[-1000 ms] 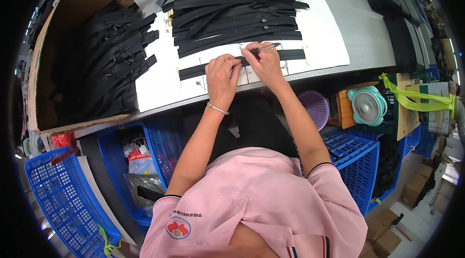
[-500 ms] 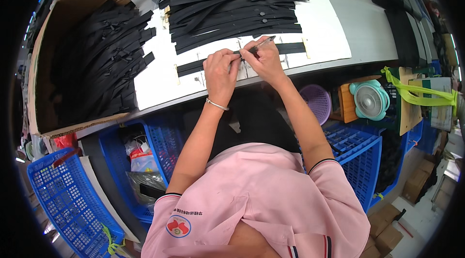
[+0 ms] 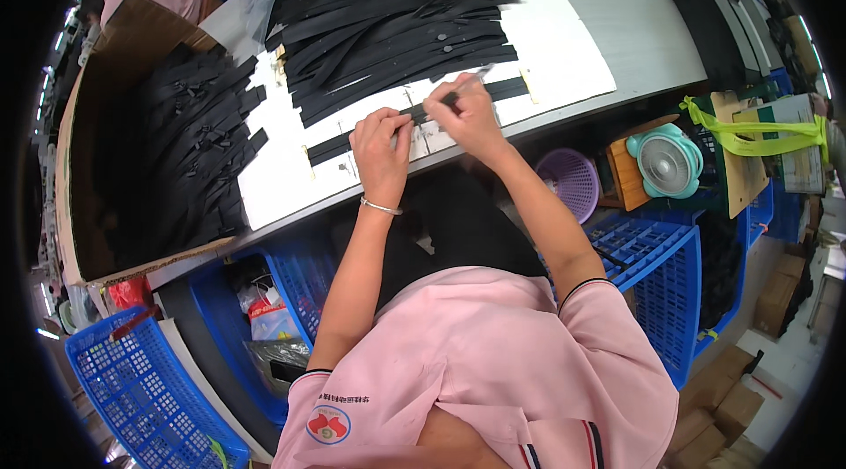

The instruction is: The recorder uses a pen and a guide on a workbench to mark specific points on black zippers.

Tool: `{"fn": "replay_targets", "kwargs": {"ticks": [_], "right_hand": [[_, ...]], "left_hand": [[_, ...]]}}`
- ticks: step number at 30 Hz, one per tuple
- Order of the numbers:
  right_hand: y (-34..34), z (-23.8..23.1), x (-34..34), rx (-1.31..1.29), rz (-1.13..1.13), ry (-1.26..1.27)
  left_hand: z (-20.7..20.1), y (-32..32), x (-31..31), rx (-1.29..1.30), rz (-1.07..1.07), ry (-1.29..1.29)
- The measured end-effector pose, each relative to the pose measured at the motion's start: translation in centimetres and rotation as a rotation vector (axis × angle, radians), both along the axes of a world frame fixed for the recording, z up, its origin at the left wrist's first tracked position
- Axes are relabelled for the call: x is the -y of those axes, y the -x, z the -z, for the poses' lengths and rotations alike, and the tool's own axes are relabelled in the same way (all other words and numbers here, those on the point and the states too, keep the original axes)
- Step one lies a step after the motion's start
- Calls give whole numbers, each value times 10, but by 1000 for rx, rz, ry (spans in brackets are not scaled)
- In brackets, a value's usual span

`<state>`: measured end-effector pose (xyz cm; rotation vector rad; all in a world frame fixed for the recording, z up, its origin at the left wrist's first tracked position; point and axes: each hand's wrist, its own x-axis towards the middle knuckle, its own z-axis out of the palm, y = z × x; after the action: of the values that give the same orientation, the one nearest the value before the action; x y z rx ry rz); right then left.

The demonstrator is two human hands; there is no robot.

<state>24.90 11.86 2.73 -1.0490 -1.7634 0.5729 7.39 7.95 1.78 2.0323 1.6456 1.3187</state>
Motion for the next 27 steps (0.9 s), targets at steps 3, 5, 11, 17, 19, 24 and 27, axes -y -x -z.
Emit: {"fn": "replay_targets", "kwargs": {"ticks": [3, 5, 11, 17, 19, 24, 27], "right_hand": [[-22, -13, 5, -362, 115, 326], [-50, -12, -4, -256, 234, 269], [-74, 9, -13, -127, 253, 259], [-70, 8, -13, -171, 246, 282], [-70, 8, -14, -137, 242, 282], [-71, 10, -15, -57, 248, 258], [-73, 13, -15, -3, 257, 225]], "left_hand": [[0, 3, 2, -27, -13, 2], [1, 0, 2, -36, -9, -8], [-3, -7, 2, -75, -39, 12], [-13, -59, -20, 26, 144, -81], [-9, -75, -28, 34, 158, -83], [0, -87, -35, 14, 175, -45], [0, -89, -34, 13, 183, -43]]}}
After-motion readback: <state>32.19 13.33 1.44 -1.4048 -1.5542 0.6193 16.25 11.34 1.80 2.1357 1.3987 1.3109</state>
